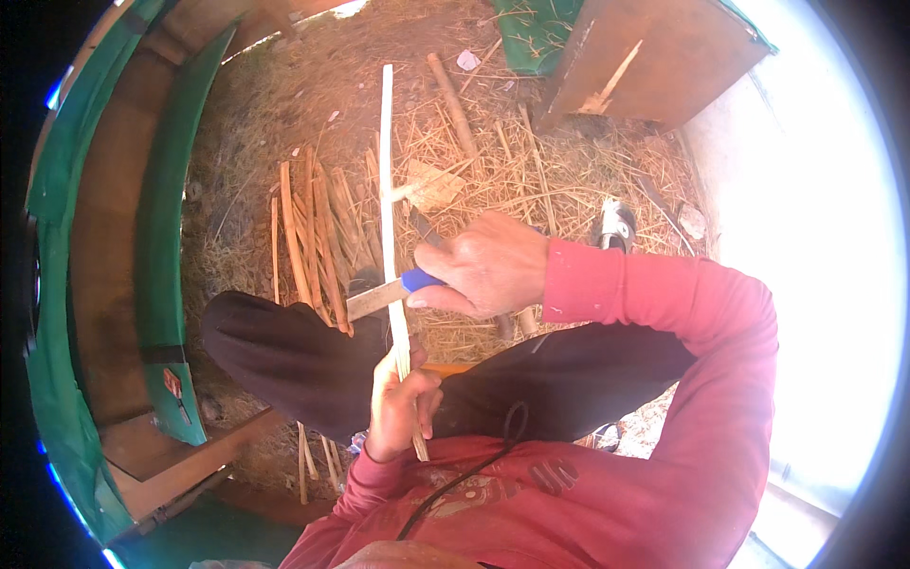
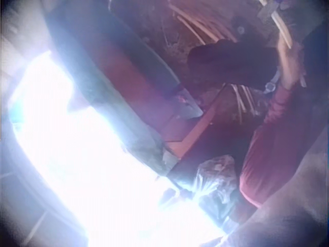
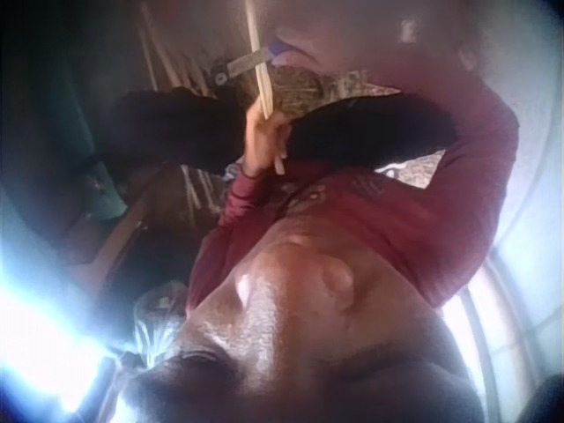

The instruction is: The person sits on a hay-covered floor and uses a small knife to shave a long, thin wooden stick. They hold the stick vertically with their left hand and repeatedly scrape the blade along its length to remove thin strips of wood.

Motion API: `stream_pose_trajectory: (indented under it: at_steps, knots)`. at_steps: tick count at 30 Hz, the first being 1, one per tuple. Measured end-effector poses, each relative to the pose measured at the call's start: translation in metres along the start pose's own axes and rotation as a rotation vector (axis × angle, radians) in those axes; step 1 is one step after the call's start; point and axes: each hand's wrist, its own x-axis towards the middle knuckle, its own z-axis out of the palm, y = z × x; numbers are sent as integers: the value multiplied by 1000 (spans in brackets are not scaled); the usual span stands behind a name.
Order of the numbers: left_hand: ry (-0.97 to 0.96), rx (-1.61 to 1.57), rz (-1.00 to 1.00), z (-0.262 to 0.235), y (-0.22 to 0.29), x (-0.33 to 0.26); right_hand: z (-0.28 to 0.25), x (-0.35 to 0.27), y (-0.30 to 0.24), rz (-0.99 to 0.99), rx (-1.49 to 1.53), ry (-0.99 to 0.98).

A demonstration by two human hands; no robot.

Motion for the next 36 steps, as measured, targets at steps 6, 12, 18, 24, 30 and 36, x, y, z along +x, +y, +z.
stream_pose_trajectory:
  at_steps: [6, 12, 18, 24, 30, 36]
  knots:
    - [-14, 133, 8, 2, -2, -11, 7, 9, 18, 1, -141, 149]
    - [-28, 173, -60, 6, -5, -19, 1, 16, 62, 200, -360, 252]
    - [-110, 256, -110, 5, -18, -39, -51, 9, 170, 820, -448, 241]
    - [-89, 31, -93, -11, -13, -23, -66, -19, 179, 752, -288, 328]
    - [-94, -60, -158, -2, 2, -10, -28, 4, 57, 175, -52, 122]
    - [-77, -27, -137, -1, -1, -20, -2, 5, 66, 39, -123, 132]
